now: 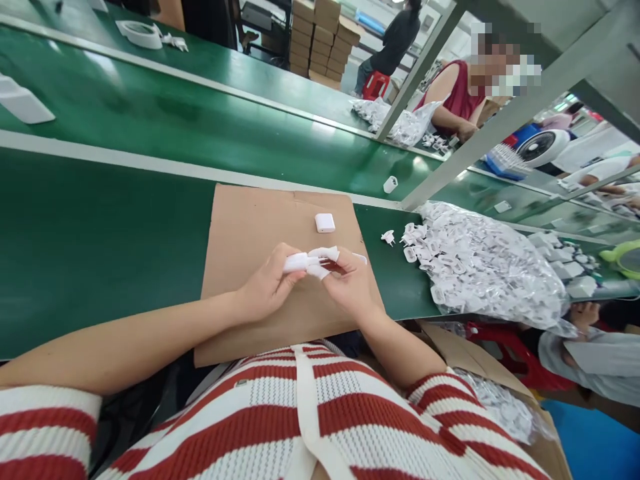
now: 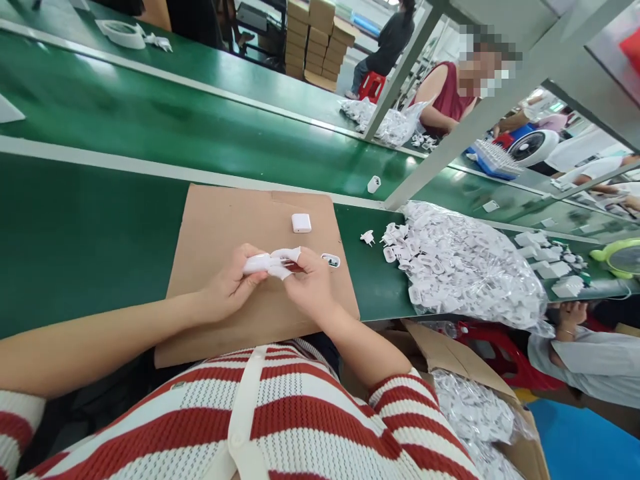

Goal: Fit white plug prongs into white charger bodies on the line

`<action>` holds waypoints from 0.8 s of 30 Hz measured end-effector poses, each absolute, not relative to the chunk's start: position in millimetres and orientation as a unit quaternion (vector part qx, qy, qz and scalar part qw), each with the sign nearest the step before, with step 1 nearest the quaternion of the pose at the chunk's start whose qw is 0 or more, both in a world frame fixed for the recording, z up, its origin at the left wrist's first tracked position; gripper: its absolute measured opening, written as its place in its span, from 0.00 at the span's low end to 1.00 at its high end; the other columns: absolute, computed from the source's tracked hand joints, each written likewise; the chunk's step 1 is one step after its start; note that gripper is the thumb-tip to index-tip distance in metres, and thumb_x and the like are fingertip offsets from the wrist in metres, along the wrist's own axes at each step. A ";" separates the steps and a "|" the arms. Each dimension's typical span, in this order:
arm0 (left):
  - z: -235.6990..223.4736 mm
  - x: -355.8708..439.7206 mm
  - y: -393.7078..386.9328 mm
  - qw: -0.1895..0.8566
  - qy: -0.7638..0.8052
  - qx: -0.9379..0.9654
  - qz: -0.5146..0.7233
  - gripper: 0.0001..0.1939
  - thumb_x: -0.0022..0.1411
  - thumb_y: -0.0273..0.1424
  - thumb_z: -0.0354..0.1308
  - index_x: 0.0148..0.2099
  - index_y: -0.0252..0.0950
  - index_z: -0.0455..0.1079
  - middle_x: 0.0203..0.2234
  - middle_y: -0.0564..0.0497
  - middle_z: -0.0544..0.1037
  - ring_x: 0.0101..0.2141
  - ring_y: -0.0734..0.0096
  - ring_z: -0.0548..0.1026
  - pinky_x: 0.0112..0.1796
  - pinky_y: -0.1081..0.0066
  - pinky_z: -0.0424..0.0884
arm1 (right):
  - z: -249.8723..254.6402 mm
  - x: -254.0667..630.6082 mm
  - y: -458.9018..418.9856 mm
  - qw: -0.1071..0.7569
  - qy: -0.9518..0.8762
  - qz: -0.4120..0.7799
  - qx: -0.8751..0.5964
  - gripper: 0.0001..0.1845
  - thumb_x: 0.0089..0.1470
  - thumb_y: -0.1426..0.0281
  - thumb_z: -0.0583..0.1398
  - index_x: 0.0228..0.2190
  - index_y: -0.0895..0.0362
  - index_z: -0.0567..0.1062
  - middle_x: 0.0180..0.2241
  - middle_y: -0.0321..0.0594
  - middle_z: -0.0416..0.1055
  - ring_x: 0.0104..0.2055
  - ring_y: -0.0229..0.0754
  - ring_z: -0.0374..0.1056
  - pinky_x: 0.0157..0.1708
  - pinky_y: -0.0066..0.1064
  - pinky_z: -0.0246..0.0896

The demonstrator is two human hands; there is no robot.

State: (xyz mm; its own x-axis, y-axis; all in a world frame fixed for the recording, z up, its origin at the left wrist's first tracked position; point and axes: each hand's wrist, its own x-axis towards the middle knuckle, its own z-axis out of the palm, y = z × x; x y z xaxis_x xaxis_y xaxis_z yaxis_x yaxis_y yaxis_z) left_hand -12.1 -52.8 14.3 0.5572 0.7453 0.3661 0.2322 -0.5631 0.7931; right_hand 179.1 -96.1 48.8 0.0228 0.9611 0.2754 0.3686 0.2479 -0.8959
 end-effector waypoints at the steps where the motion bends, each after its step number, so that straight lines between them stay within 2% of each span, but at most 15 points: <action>1: 14.6 -12.9 -47.3 0.371 0.311 0.809 0.334 0.12 0.73 0.36 0.49 0.54 0.37 0.62 0.44 0.44 0.71 0.42 0.62 0.71 0.45 0.61 0.72 | 44.5 180.2 -93.1 0.475 -0.625 0.318 -0.532 0.10 0.54 0.69 0.65 0.39 0.52 0.82 0.38 0.38 0.80 0.39 0.41 0.76 0.43 0.34 0.75; 3: 18.4 -14.3 -37.9 0.380 0.310 0.824 0.283 0.14 0.71 0.38 0.53 0.53 0.38 0.67 0.44 0.45 0.74 0.45 0.59 0.72 0.48 0.59 0.71 | 38.0 187.2 -86.1 0.456 -0.625 0.363 -0.520 0.18 0.54 0.67 0.66 0.48 0.50 0.80 0.40 0.38 0.80 0.41 0.41 0.76 0.46 0.36 0.74; 6: 31.1 -16.2 -27.7 0.406 0.350 0.804 0.260 0.16 0.66 0.42 0.60 0.51 0.40 0.73 0.45 0.46 0.78 0.48 0.55 0.74 0.51 0.57 0.71 | 33.4 219.7 -69.5 0.442 -0.625 0.394 -0.509 0.34 0.54 0.64 0.66 0.62 0.46 0.69 0.48 0.39 0.79 0.45 0.42 0.77 0.49 0.38 0.73; 7: 36.4 -17.0 -23.2 0.428 0.381 0.776 0.264 0.16 0.64 0.43 0.62 0.50 0.41 0.74 0.46 0.46 0.79 0.47 0.56 0.75 0.50 0.58 0.72 | 32.1 237.1 -62.2 0.443 -0.626 0.357 -0.534 0.34 0.56 0.63 0.65 0.63 0.47 0.67 0.51 0.40 0.78 0.47 0.43 0.76 0.51 0.40 0.72; 9: 46.7 -18.2 -8.1 0.457 0.451 0.712 0.284 0.19 0.61 0.44 0.66 0.51 0.41 0.74 0.48 0.47 0.80 0.45 0.57 0.78 0.47 0.61 0.74 | 27.5 276.9 -46.9 0.425 -0.611 0.211 -0.633 0.28 0.60 0.64 0.61 0.61 0.51 0.70 0.56 0.46 0.75 0.51 0.47 0.73 0.55 0.44 0.67; 12: 56.8 -16.5 33.2 0.410 0.514 0.683 0.317 0.27 0.56 0.40 0.69 0.56 0.41 0.72 0.49 0.46 0.80 0.45 0.57 0.79 0.47 0.62 0.75 | 13.5 328.1 -28.0 0.264 -0.589 0.039 -0.763 0.28 0.59 0.68 0.59 0.60 0.61 0.71 0.62 0.57 0.66 0.63 0.57 0.62 0.62 0.51 0.55; 13: 57.9 -15.2 50.6 0.381 0.528 0.687 0.323 0.30 0.55 0.38 0.70 0.59 0.40 0.70 0.50 0.46 0.79 0.46 0.57 0.79 0.48 0.62 0.74 | 7.3 338.7 -23.7 0.210 -0.575 0.020 -0.791 0.28 0.59 0.69 0.58 0.60 0.63 0.70 0.62 0.60 0.65 0.63 0.59 0.61 0.61 0.50 0.54; 15: 56.7 -13.3 87.9 0.324 0.549 0.695 0.332 0.33 0.54 0.34 0.69 0.62 0.39 0.68 0.53 0.45 0.77 0.48 0.58 0.77 0.51 0.63 0.73 | -6.0 350.5 -18.2 0.138 -0.568 0.024 -0.811 0.26 0.60 0.71 0.55 0.58 0.64 0.72 0.57 0.62 0.69 0.60 0.59 0.64 0.58 0.47 0.55; 18: 50.0 -15.9 140.6 0.279 0.597 0.674 0.333 0.33 0.55 0.27 0.68 0.62 0.34 0.66 0.53 0.42 0.77 0.51 0.59 0.76 0.56 0.64 0.69 | -23.1 353.9 -17.4 0.162 -0.600 0.034 -0.782 0.24 0.59 0.72 0.54 0.55 0.64 0.74 0.50 0.59 0.73 0.55 0.57 0.67 0.56 0.44 0.56; 20: 45.8 -19.3 167.0 0.253 0.628 0.656 0.333 0.33 0.55 0.26 0.69 0.62 0.33 0.66 0.54 0.40 0.76 0.53 0.57 0.75 0.56 0.62 0.69 | -29.2 352.6 -20.5 0.217 -0.579 0.047 -0.784 0.26 0.59 0.65 0.57 0.56 0.65 0.71 0.48 0.58 0.74 0.52 0.58 0.68 0.51 0.42 0.59; 22: 42.7 -21.1 185.0 0.237 0.655 0.638 0.329 0.29 0.60 0.29 0.68 0.62 0.33 0.66 0.55 0.39 0.75 0.53 0.55 0.74 0.56 0.57 0.70 | -30.2 350.0 -24.6 0.255 -0.544 0.060 -0.797 0.29 0.58 0.58 0.59 0.55 0.64 0.69 0.46 0.58 0.75 0.48 0.58 0.70 0.46 0.42 0.61; 24: 40.6 -20.7 196.4 0.231 0.680 0.619 0.320 0.23 0.67 0.35 0.64 0.61 0.33 0.67 0.54 0.40 0.74 0.52 0.56 0.74 0.54 0.53 0.72 | -27.5 346.7 -27.8 0.260 -0.532 0.065 -0.804 0.27 0.59 0.55 0.58 0.52 0.62 0.69 0.44 0.56 0.76 0.46 0.58 0.71 0.42 0.41 0.61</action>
State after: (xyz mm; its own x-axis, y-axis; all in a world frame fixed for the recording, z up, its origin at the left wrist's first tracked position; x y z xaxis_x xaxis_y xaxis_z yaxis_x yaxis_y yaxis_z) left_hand -20.7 196.4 40.6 -0.1281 0.9884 0.0818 0.6931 0.0302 0.7202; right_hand 346.7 -27.8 -27.5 0.4264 0.8881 0.1714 0.8204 -0.2999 -0.4869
